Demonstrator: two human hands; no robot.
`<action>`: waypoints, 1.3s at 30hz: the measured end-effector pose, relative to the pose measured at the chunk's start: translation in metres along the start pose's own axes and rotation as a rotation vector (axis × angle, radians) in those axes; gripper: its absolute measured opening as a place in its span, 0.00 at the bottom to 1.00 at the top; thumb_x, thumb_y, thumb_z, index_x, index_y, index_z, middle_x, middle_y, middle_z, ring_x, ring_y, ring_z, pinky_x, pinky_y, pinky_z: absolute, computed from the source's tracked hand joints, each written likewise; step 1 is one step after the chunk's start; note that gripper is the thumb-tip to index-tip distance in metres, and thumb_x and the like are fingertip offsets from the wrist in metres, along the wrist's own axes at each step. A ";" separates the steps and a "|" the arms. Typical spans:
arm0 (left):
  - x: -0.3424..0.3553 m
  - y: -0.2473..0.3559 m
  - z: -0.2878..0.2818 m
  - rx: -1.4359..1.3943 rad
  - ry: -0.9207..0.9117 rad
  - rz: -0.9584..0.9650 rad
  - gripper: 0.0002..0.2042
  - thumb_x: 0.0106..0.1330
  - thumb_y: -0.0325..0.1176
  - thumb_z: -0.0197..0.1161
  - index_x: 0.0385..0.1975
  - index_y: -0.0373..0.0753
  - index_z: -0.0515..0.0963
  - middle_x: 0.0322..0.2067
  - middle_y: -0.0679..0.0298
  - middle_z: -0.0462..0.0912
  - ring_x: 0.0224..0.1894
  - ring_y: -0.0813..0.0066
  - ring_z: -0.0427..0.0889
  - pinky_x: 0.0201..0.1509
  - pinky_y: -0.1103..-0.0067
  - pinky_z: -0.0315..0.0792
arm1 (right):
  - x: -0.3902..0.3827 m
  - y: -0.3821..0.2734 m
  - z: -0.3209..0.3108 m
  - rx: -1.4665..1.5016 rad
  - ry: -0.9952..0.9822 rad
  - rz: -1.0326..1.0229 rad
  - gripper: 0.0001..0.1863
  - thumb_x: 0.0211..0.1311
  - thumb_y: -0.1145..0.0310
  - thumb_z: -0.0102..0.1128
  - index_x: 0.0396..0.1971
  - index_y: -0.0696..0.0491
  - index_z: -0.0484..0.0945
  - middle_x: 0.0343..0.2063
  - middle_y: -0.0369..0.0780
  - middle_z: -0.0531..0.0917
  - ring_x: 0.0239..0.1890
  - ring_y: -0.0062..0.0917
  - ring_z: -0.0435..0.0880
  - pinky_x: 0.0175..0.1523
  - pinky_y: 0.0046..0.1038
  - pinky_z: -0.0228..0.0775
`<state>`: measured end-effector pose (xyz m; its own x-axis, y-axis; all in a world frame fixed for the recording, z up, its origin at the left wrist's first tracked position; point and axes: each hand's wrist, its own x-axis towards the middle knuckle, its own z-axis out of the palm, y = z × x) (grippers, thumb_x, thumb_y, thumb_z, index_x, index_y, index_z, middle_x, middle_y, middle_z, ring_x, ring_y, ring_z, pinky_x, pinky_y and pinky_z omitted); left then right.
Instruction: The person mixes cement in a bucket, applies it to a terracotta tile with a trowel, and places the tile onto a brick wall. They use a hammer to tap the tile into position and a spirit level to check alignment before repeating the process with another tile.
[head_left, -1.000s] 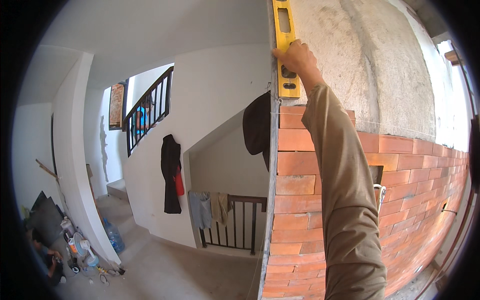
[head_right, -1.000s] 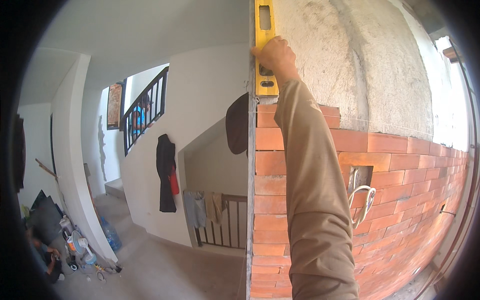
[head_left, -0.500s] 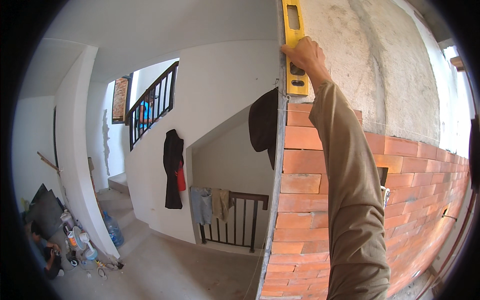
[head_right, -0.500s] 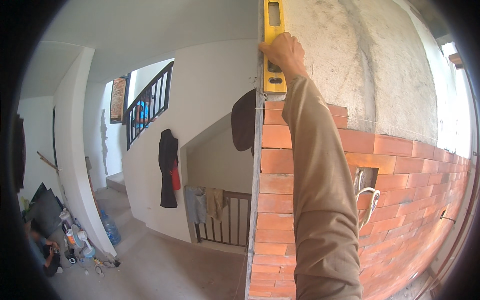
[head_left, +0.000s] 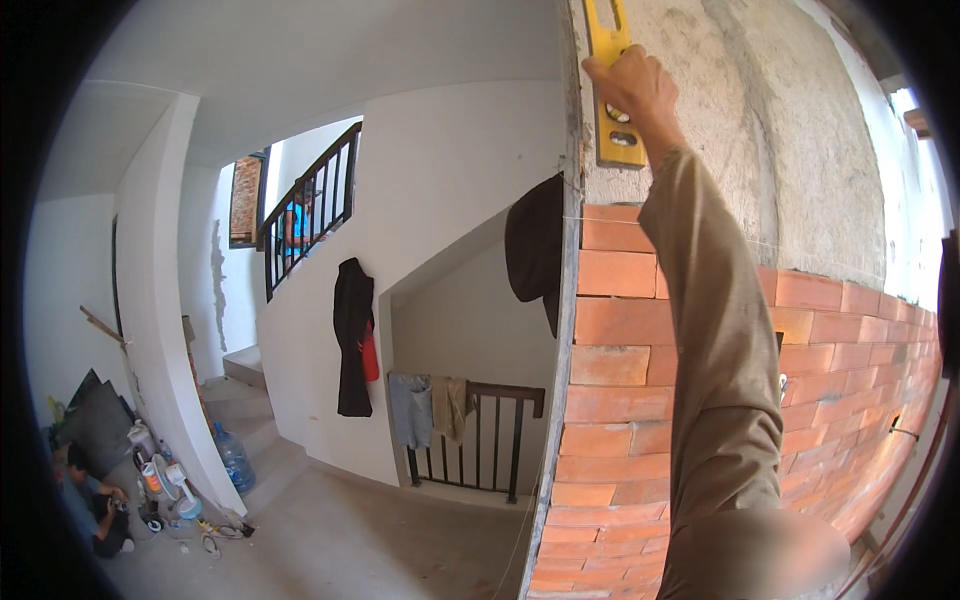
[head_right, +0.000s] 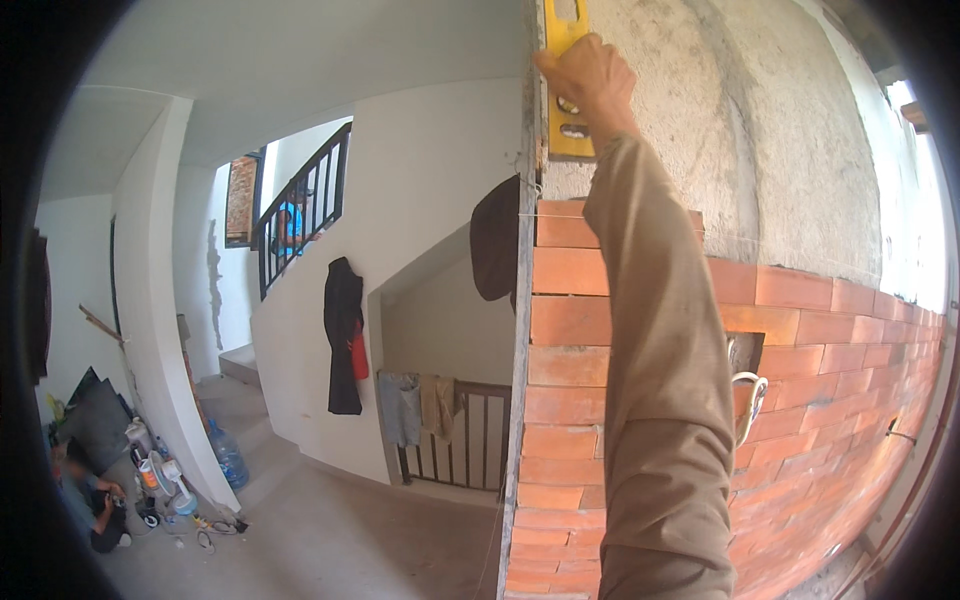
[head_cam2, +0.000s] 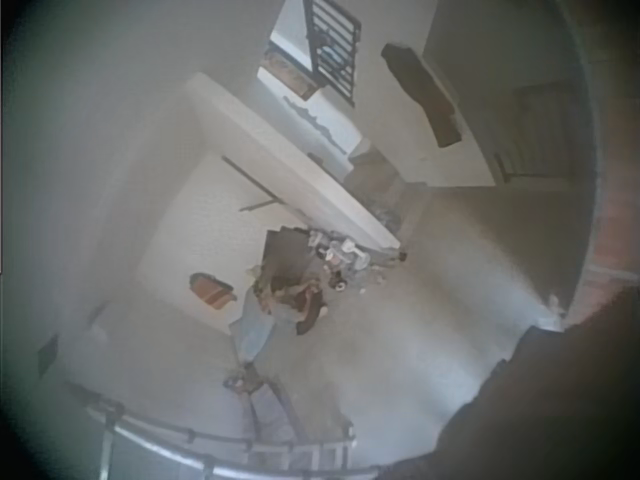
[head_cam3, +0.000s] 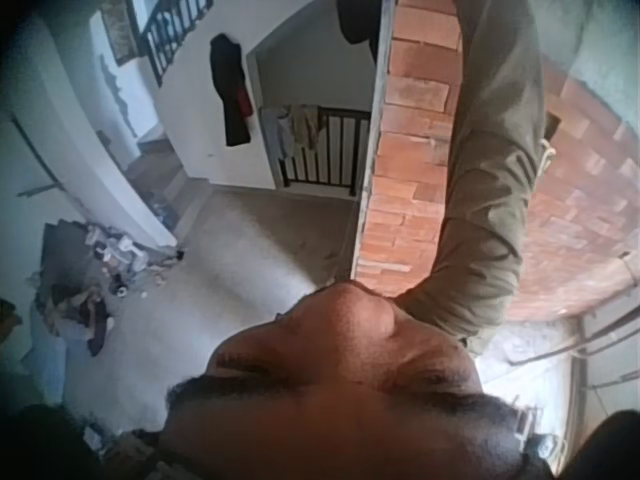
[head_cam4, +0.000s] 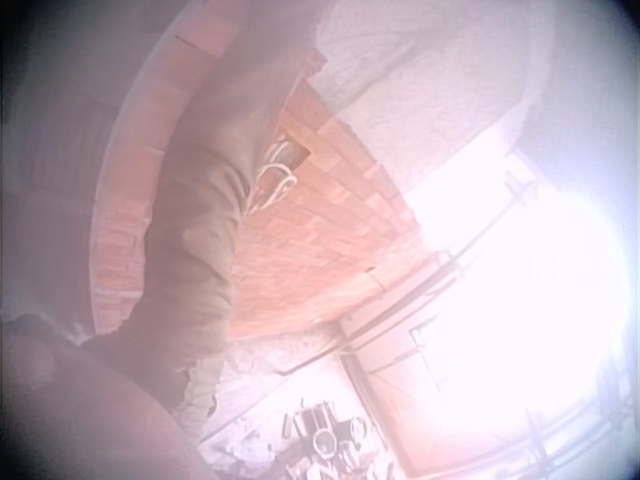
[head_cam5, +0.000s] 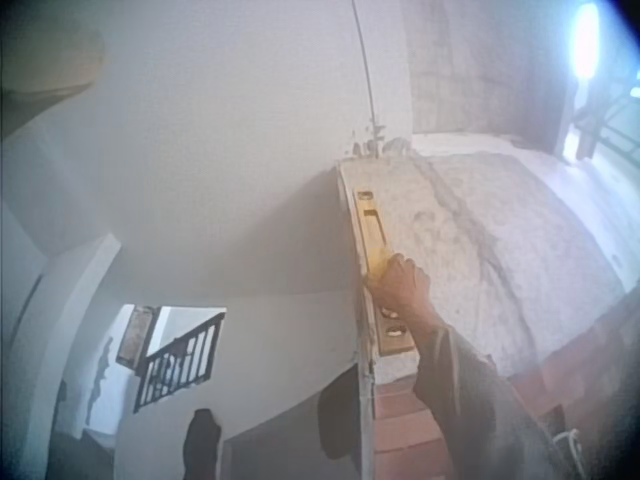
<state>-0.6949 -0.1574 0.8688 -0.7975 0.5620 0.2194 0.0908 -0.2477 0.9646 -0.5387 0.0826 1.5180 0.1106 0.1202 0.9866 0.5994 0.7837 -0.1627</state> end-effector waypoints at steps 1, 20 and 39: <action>0.000 0.002 -0.001 0.003 0.004 0.004 0.09 0.57 0.26 0.69 0.31 0.34 0.74 0.25 0.60 0.81 0.29 0.68 0.83 0.33 0.74 0.76 | 0.005 0.001 -0.004 -0.031 0.057 0.004 0.33 0.50 0.44 0.60 0.43 0.60 0.82 0.35 0.51 0.86 0.41 0.43 0.87 0.47 0.40 0.77; -0.031 -0.033 -0.016 0.131 -0.222 0.010 0.09 0.57 0.26 0.70 0.30 0.34 0.74 0.24 0.60 0.81 0.28 0.69 0.83 0.32 0.74 0.76 | -0.391 0.149 -0.184 0.803 -0.012 0.540 0.30 0.62 0.67 0.60 0.63 0.56 0.63 0.40 0.35 0.75 0.38 0.17 0.74 0.42 0.22 0.70; -0.222 -0.270 -0.101 0.834 -1.148 -0.769 0.09 0.56 0.25 0.70 0.29 0.34 0.74 0.23 0.60 0.82 0.27 0.69 0.83 0.32 0.75 0.76 | -0.841 0.253 -0.436 -0.193 0.173 1.425 0.12 0.66 0.65 0.64 0.31 0.54 0.71 0.23 0.33 0.75 0.24 0.17 0.75 0.30 0.24 0.71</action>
<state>-0.6026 -0.2954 0.5451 0.0043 0.7032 -0.7109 0.4891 0.6186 0.6149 -0.1346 -0.0854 0.6408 0.7775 0.6284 -0.0241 -0.0056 -0.0315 -0.9995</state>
